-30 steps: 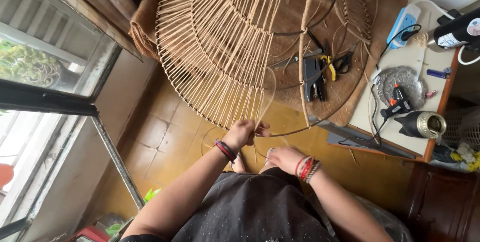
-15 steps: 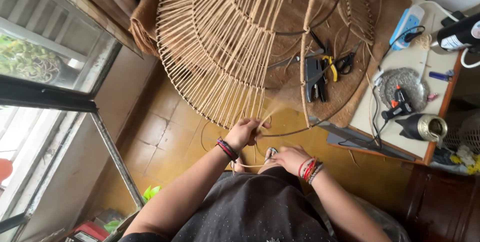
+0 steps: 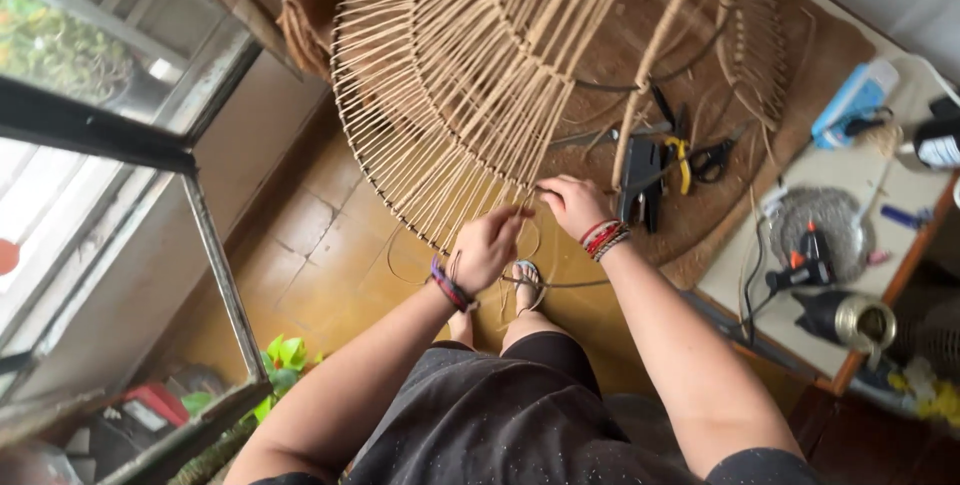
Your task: Weaving and securing wicker strands onto a large conical lampshade frame.
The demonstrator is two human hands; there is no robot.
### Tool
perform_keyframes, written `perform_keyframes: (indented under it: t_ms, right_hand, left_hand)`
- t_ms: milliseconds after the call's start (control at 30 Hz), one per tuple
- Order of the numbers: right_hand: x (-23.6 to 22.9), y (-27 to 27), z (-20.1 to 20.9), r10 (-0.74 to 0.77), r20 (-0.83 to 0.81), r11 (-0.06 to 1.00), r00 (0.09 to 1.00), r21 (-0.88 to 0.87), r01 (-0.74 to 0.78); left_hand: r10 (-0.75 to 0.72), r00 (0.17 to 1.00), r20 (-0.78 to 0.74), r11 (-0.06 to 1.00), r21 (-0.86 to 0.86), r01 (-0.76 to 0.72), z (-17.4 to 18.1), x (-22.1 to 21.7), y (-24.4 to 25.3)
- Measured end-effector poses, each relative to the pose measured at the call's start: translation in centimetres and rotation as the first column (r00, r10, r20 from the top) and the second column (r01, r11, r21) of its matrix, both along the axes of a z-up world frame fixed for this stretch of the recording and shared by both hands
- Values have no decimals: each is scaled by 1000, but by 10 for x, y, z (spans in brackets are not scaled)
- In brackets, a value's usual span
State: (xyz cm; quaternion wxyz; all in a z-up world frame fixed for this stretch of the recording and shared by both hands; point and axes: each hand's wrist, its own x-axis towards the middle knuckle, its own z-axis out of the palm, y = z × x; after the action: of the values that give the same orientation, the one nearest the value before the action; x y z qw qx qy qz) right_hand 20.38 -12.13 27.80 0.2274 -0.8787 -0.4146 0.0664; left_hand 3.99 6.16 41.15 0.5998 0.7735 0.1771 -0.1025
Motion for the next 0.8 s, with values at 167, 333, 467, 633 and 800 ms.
perform_keyframes:
  t_ms: [167, 333, 467, 633, 800]
  right_hand:
    - [23, 0, 13, 132, -304, 991, 943, 53, -122]
    - [31, 7, 43, 170, -416, 985, 893, 91, -145]
    - [39, 10, 22, 149, -450, 989, 881, 73, -130]
    - [51, 5, 12, 89, -631, 992, 770, -10, -124]
    - [69, 18, 1, 11, -925, 998, 380, 31, 46]
  left_hand:
    - [58, 998, 23, 994, 96, -60, 6, 50, 9]
    - [22, 998, -61, 901, 434, 6, -10, -30, -44]
    - [49, 999, -14, 655, 755, -21, -9, -58, -58]
    - [-118, 904, -411, 759, 549, 349, -65, -5, -95]
    - [-91, 860, -502, 715, 568, 408, -221, 81, -143]
